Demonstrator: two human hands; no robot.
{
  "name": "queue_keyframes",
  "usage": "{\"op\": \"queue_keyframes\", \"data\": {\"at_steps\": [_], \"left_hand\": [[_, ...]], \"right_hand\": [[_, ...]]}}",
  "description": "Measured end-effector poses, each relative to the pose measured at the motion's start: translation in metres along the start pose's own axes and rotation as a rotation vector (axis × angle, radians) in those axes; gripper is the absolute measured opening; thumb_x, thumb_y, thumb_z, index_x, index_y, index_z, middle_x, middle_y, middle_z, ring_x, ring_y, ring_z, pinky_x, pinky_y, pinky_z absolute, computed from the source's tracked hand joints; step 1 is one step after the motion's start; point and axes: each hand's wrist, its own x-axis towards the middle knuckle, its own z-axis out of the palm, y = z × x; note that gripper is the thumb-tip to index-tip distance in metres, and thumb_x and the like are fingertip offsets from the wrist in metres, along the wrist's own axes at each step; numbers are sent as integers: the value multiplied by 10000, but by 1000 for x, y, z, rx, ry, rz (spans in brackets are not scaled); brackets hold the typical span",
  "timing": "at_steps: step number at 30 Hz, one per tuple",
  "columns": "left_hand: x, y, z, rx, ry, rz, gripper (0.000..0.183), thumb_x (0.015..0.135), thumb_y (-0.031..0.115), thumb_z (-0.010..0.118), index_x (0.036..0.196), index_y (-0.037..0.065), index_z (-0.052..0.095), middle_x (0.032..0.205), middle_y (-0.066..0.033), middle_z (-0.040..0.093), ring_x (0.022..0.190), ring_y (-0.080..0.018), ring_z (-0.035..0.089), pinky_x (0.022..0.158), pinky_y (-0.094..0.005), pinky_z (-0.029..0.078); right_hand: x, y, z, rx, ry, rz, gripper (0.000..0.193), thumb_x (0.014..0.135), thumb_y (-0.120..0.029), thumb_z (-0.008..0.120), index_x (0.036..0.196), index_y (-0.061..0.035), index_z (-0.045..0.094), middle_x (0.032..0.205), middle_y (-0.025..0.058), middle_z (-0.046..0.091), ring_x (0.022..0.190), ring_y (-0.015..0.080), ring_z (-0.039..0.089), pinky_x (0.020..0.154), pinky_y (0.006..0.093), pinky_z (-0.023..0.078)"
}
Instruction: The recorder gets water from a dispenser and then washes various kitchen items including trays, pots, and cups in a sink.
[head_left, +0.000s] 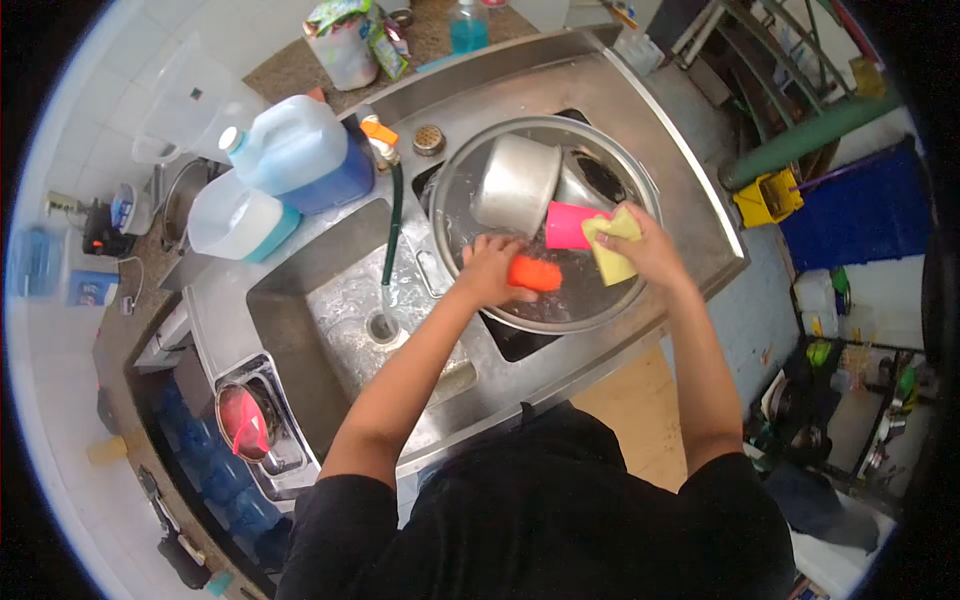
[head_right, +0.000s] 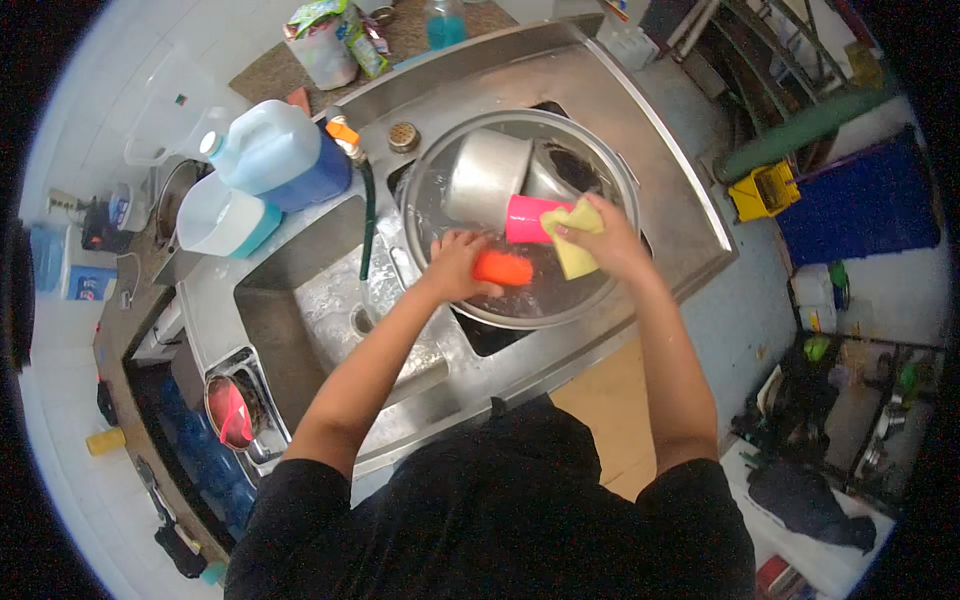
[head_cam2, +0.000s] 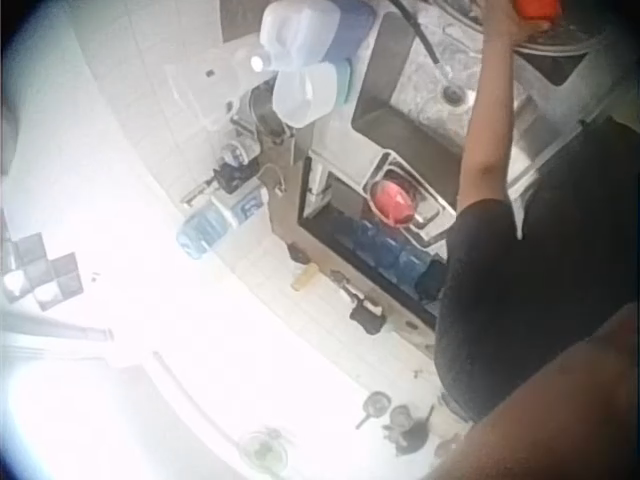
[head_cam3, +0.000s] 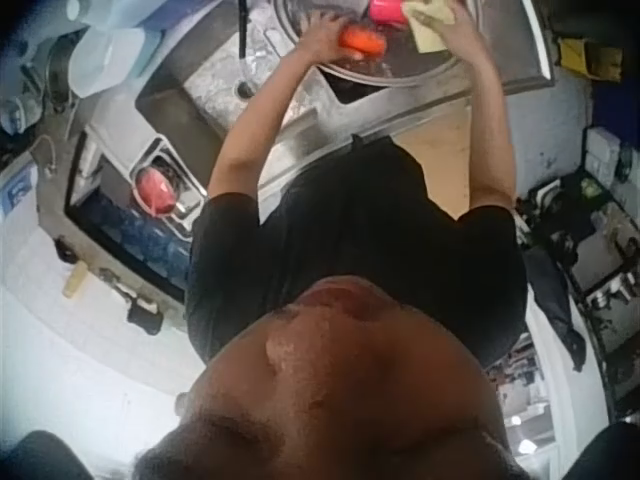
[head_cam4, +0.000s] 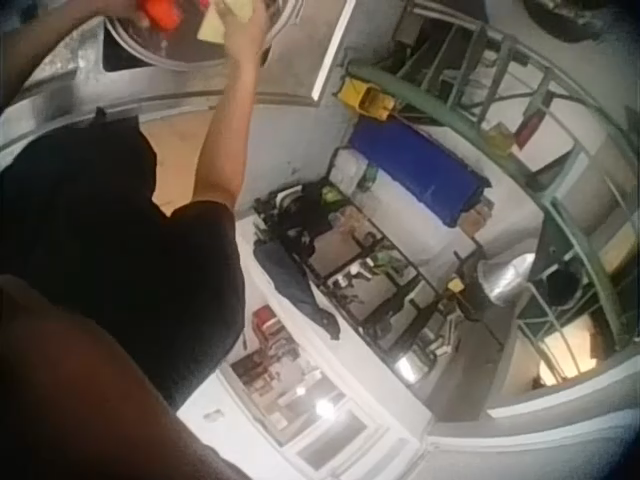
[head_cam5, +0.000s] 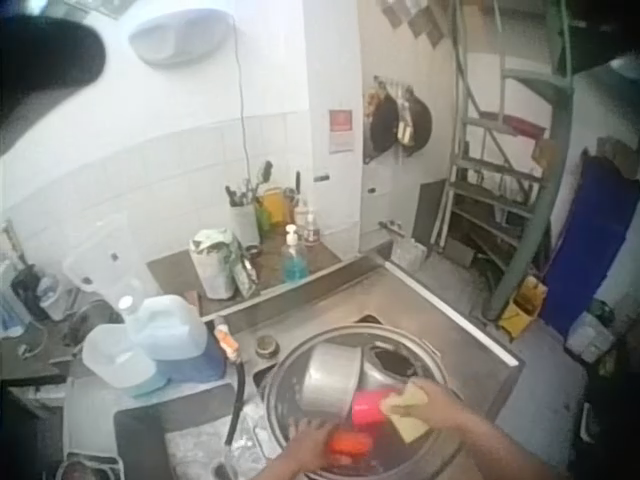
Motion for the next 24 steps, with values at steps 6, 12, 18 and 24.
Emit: {"op": "queue_keyframes", "data": {"at_steps": [6,12,18,24], "left_hand": [[-59,-10,-19,-1929,561,-515,379,913,216,665,1222,71,500,1090,-50,616,1020,-156,592,868,-324,493],[-178,-76,-21,-841,807,-399,576,688,120,802,1169,67,490,1068,-74,593,1006,-193,590,886,-342,486],[-224,-130,-6,-908,532,-390,620,638,70,818,1182,67,522,1073,-53,601,996,-160,579,889,-306,473],[-230,-189,29,-1255,-142,-292,579,650,42,799,1173,55,552,1046,4,615,951,-99,560,844,-274,470]], "right_hand": [[-21,0,149,-2,-276,-205,355,855,-258,730,1081,-86,518,934,91,649,862,192,647,737,346,513],[-12,-5,244,123,-115,-203,418,840,-220,655,1159,-57,439,913,216,616,852,389,607,758,467,467],[-1,-19,322,-336,-885,-1065,226,761,-54,621,968,-21,536,930,168,620,916,374,568,783,456,455],[22,23,367,-344,-1120,-859,206,746,10,592,946,-32,615,878,153,624,880,369,600,761,440,482]]}}
